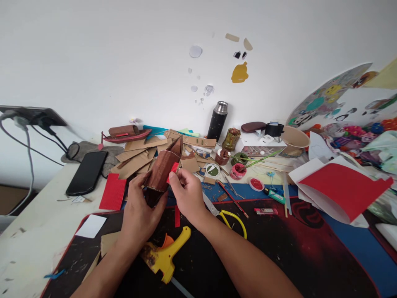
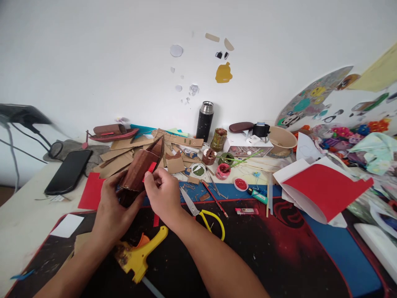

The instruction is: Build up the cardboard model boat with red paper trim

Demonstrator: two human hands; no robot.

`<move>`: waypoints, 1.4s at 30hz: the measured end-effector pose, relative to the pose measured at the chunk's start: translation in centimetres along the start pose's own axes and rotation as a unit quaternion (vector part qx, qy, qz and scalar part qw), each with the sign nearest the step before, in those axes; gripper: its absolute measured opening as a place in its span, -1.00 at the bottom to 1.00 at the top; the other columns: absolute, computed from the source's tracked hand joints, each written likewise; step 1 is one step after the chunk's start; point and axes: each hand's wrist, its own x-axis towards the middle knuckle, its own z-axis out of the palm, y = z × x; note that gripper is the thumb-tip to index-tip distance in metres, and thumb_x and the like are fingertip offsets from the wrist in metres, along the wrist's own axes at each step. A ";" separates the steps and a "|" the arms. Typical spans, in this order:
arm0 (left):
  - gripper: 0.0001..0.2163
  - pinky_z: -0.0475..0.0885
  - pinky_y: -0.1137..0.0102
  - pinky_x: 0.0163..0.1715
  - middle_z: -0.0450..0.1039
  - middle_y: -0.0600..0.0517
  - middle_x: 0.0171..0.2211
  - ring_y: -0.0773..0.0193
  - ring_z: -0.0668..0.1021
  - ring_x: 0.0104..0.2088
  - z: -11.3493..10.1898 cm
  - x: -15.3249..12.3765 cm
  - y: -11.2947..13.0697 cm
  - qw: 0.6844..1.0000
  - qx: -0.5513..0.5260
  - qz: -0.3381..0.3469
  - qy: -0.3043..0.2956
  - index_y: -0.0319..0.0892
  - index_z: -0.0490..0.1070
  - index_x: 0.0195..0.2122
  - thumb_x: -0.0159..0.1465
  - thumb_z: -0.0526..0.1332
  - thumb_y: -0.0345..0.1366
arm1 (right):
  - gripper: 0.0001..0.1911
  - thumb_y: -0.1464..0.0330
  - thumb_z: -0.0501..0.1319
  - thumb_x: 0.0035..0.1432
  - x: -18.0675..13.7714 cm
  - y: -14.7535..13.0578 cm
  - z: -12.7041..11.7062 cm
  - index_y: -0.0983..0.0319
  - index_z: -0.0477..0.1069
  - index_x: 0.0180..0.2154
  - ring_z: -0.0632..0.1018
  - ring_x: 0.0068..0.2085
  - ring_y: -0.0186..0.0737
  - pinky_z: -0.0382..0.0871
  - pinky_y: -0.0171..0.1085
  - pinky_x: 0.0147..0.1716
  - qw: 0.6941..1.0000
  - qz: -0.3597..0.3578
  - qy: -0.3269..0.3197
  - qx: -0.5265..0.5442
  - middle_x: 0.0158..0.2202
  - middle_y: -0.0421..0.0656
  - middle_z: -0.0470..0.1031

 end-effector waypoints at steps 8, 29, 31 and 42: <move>-0.39 0.60 -0.08 0.21 0.49 -0.30 0.25 -0.22 0.62 0.26 -0.1 0.0 -0.1 1.000 -0.004 0.002 -0.002 -0.15 0.28 0.39 0.36 0.39 -0.19 | -0.56 0.04 0.20 0.40 -0.1 0.2 -0.1 0.11 0.23 -0.46 0.25 -0.47 -0.28 0.12 -0.26 -0.44 1.000 -0.008 -0.005 -0.003 -0.54 -0.33 0.20; -0.33 0.56 -0.05 0.32 0.60 -0.17 0.32 -0.24 0.60 0.34 -3.2 3.6 0.1 0.919 -0.300 -0.234 -0.100 -0.03 0.45 0.28 0.23 0.54 0.08 | -0.45 -0.19 0.22 0.44 0.9 1.2 -3.7 0.12 0.43 -0.33 0.24 -0.55 -0.27 0.10 -0.27 -0.55 0.998 -0.018 0.051 0.010 -0.60 -0.34 0.16; -0.32 0.65 0.00 0.19 0.60 -0.17 0.33 -0.26 0.62 0.31 -3.5 3.9 -0.1 0.906 -0.332 -0.240 -0.107 -0.02 0.46 0.27 0.19 0.57 0.10 | -0.49 -0.17 0.26 0.43 1.2 1.1 -4.1 0.12 0.47 -0.27 0.25 -0.56 -0.27 0.12 -0.28 -0.56 0.998 -0.026 0.047 0.021 -0.60 -0.35 0.19; -0.32 0.71 0.09 0.10 0.66 -0.18 0.27 -0.22 0.68 0.24 -4.3 4.1 -1.0 0.883 -0.392 -0.201 -0.163 0.01 0.53 0.23 0.12 0.65 0.04 | -0.41 -0.29 0.32 0.29 3.0 2.6 -4.7 0.08 0.35 -0.18 0.26 -0.64 -0.31 0.05 -0.31 -0.67 0.991 0.028 0.053 0.119 -0.61 -0.41 0.23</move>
